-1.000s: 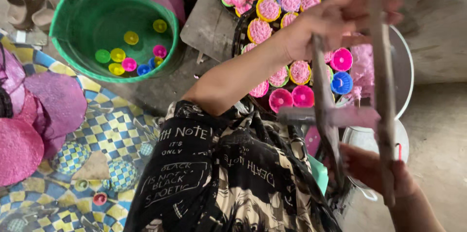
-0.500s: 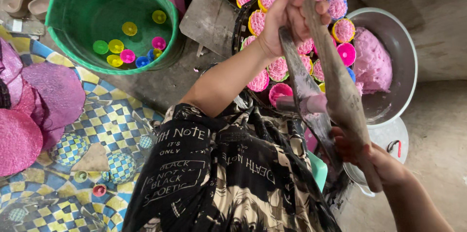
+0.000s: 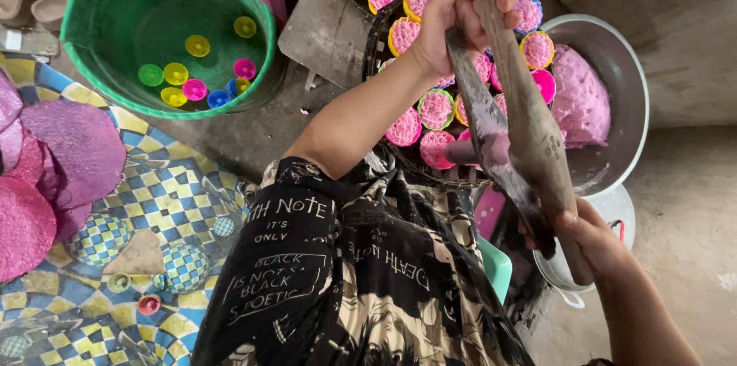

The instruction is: The person scoops pink paste from a basin onto a wooden hand press, then squeezes the press to extrude the paste in a swirl onto colorful plastic cups arranged on a tray. They repeat this for many cups, then take empty cups from a green bucket and place them on the tray for the next batch.

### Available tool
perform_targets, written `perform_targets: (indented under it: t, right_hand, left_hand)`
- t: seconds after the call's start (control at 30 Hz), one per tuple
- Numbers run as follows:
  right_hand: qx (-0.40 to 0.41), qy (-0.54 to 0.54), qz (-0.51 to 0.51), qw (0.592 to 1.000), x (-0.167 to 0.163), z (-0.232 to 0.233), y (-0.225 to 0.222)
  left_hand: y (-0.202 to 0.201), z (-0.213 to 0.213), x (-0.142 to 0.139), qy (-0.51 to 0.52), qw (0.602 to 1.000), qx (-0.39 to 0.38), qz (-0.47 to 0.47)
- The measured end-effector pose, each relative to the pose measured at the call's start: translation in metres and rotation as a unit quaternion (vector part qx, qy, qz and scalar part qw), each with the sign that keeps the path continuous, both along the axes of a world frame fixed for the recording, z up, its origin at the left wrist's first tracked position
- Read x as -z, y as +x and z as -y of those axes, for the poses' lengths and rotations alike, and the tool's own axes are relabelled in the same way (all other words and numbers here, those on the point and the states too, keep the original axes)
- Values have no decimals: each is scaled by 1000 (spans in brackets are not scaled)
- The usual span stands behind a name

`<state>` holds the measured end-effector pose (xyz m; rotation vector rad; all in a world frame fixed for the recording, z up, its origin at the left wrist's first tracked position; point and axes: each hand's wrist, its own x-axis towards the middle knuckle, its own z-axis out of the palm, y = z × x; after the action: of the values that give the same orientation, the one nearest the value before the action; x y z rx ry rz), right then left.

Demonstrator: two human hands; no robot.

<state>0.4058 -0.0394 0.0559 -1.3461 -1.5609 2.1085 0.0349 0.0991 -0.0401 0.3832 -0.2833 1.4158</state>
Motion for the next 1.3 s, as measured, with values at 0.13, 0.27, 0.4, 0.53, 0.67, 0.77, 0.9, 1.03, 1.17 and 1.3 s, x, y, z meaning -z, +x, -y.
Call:
perform_targets:
  t: [0.13, 0.27, 0.4, 0.53, 0.67, 0.77, 0.9, 1.03, 1.17, 1.3]
  right_hand:
    - [-11, 1, -11, 1000, 0, 12, -4]
    - [-7, 27, 5, 1000, 8, 8, -15]
    - [-35, 52, 18, 998, 8, -6, -23]
    - [-14, 59, 51, 997, 0, -7, -19]
    - [-3, 36, 47, 998, -2, 8, -9]
    - [-13, 37, 24, 999, 4, 19, -2]
    - [-12, 4, -60, 998, 11, 29, 6]
    - [-46, 49, -108, 992, 5, 26, 18]
    - [-16, -63, -92, 994, 0, 6, 29]
    - [24, 31, 8, 999, 8, -2, 38]
  left_hand:
    - [4, 13, 8, -15, 1000, 14, 0]
    - [-12, 18, 10, -3, 1000, -21, -9]
    - [-22, 9, 4, 30, 999, -21, 0]
    - [-12, 3, 1, 12, 999, -38, 2]
    - [1, 14, -1, -22, 1000, 4, 6]
    - [1, 28, -11, -31, 999, 11, -2]
    - [-10, 36, -40, 20, 999, 1, -41]
    - [-3, 13, -71, 154, 978, -74, -115]
    - [23, -16, -72, 197, 976, -10, -95]
    - [45, -27, -39, 128, 991, 26, -20]
